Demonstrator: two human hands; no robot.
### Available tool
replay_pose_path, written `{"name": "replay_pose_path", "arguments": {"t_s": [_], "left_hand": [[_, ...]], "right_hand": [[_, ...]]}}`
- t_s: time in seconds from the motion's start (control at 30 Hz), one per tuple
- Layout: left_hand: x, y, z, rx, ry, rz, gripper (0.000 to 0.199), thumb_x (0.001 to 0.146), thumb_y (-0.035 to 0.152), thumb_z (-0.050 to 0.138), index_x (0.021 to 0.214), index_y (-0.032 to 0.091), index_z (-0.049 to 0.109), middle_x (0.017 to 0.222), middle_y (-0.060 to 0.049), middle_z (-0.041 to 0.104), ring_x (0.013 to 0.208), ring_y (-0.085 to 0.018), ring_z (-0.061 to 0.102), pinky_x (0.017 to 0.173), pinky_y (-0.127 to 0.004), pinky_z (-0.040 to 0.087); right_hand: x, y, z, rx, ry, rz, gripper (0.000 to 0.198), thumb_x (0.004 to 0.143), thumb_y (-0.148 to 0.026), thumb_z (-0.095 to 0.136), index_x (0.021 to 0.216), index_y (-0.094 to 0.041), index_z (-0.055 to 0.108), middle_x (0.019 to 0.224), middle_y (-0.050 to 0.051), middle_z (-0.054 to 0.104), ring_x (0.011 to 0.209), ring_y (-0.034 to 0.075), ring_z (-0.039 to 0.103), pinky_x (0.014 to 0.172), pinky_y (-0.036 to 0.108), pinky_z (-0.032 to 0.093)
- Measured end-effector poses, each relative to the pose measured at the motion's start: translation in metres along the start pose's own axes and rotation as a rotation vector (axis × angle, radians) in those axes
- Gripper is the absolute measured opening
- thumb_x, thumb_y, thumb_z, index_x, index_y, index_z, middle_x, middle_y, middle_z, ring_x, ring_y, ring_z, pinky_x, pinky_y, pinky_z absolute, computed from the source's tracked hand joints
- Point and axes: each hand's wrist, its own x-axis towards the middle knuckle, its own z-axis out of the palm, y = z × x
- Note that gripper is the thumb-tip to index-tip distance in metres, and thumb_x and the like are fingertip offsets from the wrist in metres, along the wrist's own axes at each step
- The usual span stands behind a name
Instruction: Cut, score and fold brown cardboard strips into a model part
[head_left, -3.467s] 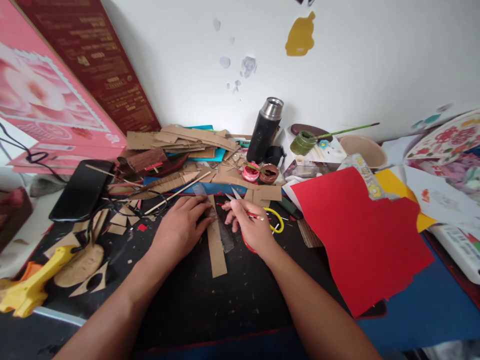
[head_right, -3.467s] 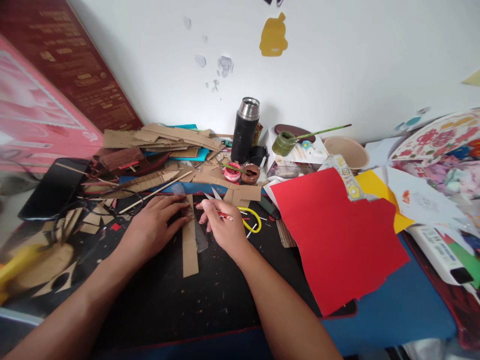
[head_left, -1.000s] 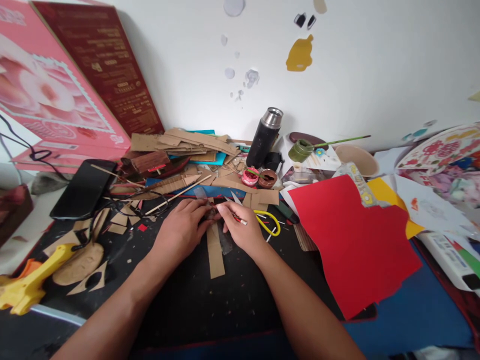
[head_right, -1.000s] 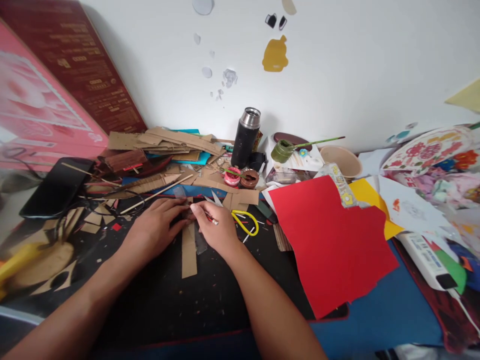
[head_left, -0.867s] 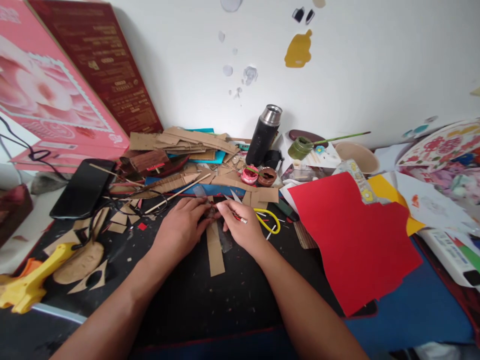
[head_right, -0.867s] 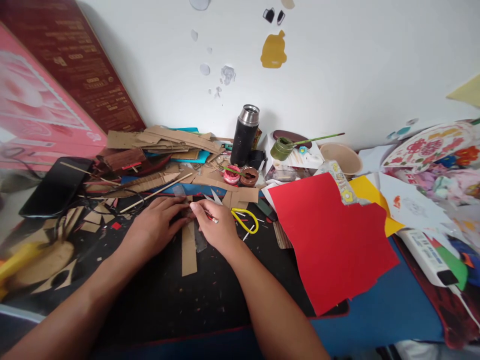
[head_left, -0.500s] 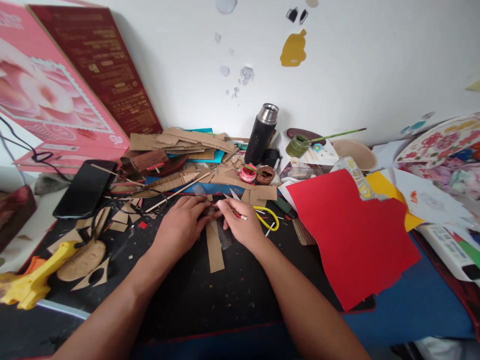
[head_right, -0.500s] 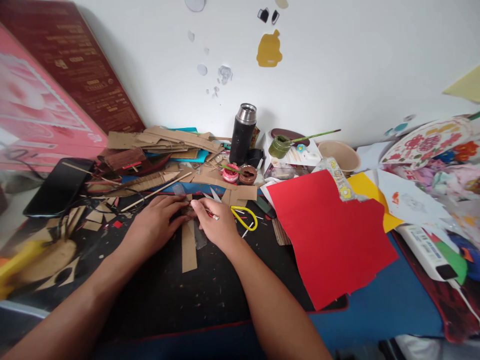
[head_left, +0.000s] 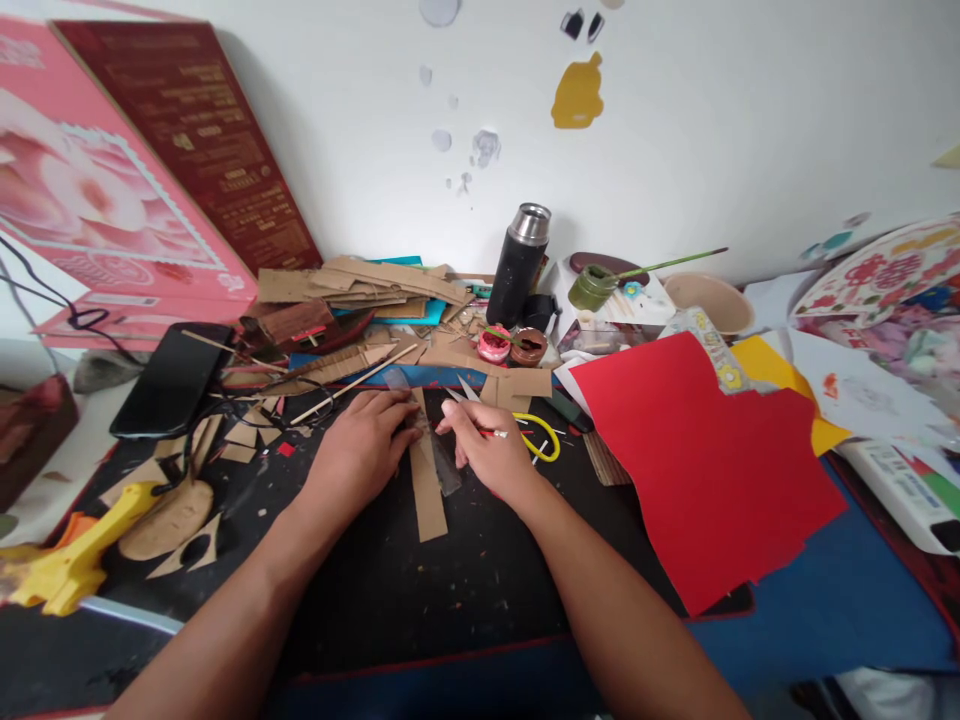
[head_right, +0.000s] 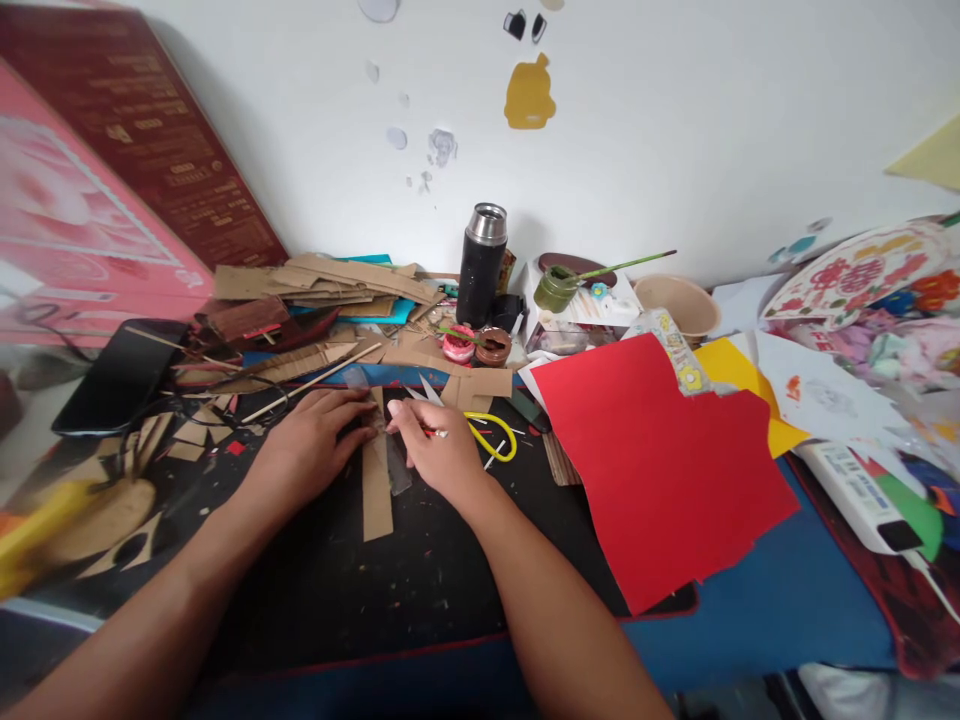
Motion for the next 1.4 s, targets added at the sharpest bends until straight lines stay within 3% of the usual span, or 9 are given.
{"name": "replay_pose_path", "arguments": {"t_s": [0.33,0.6,0.8,0.97,1.07,1.17,1.23,1.4], "left_hand": [[-0.002,0.001,-0.004,-0.011,0.066,0.04,0.027,0.105,0.034,0.061,0.113,0.018,0.082,0.124,-0.016,0.082,0.117,-0.036,0.073,0.107,-0.052,0.057],[-0.003,-0.003,-0.018,0.076,0.014,-0.156,0.025,0.102,0.036,0.062,0.105,0.022,0.081,0.103,-0.013,0.082,0.096,-0.034,0.076,0.087,-0.044,0.056],[-0.002,-0.002,-0.02,0.139,-0.012,-0.208,0.03,0.105,0.039,0.057,0.098,0.022,0.081,0.098,-0.013,0.082,0.091,-0.034,0.076,0.078,-0.042,0.054],[-0.002,0.0,-0.019,0.119,0.036,-0.173,0.029,0.106,0.036,0.056,0.101,0.021,0.08,0.106,-0.013,0.082,0.099,-0.034,0.075,0.088,-0.045,0.058],[-0.002,0.0,-0.014,0.109,0.078,-0.123,0.034,0.104,0.039,0.06,0.122,0.017,0.078,0.122,-0.017,0.079,0.114,-0.038,0.071,0.103,-0.053,0.057],[-0.002,-0.001,-0.003,0.076,0.074,-0.054,0.056,0.101,0.044,0.067,0.147,0.012,0.065,0.145,-0.021,0.071,0.136,-0.041,0.061,0.118,-0.059,0.048],[-0.001,-0.002,0.004,0.041,0.06,-0.019,0.063,0.099,0.043,0.069,0.153,0.012,0.06,0.154,-0.022,0.065,0.147,-0.041,0.054,0.124,-0.06,0.043],[0.002,-0.002,0.009,-0.028,0.054,-0.013,0.059,0.097,0.04,0.071,0.149,0.014,0.063,0.145,-0.021,0.071,0.14,-0.04,0.059,0.122,-0.059,0.044]], "right_hand": [[-0.002,-0.001,0.0,0.126,0.116,-0.019,0.055,0.106,-0.068,0.06,0.085,-0.021,0.078,0.047,-0.004,0.058,0.042,0.014,0.056,0.052,0.028,0.045],[-0.003,-0.005,0.002,0.182,0.101,0.021,0.056,0.101,-0.072,0.063,0.085,-0.02,0.076,0.051,-0.005,0.056,0.043,0.013,0.056,0.048,0.026,0.043],[-0.002,-0.005,0.001,0.202,0.106,0.025,0.058,0.1,-0.074,0.064,0.085,-0.02,0.076,0.051,-0.005,0.055,0.042,0.012,0.054,0.046,0.025,0.042],[-0.002,-0.004,0.0,0.21,0.104,0.03,0.057,0.1,-0.074,0.064,0.087,-0.019,0.076,0.053,-0.005,0.056,0.043,0.012,0.055,0.044,0.024,0.039],[-0.003,-0.004,0.0,0.205,0.094,0.034,0.054,0.101,-0.071,0.064,0.09,-0.019,0.076,0.057,-0.004,0.058,0.046,0.012,0.057,0.046,0.024,0.042],[-0.003,-0.002,0.001,0.185,0.084,0.013,0.05,0.103,-0.067,0.064,0.093,-0.02,0.077,0.061,-0.004,0.06,0.049,0.012,0.059,0.049,0.024,0.045],[-0.003,-0.001,0.001,0.183,0.084,0.002,0.048,0.105,-0.065,0.063,0.094,-0.02,0.077,0.063,-0.003,0.062,0.049,0.012,0.059,0.05,0.024,0.046],[-0.001,0.001,0.002,0.19,0.099,-0.002,0.049,0.104,-0.066,0.063,0.093,-0.021,0.077,0.063,-0.004,0.062,0.048,0.012,0.059,0.048,0.024,0.044]]}}
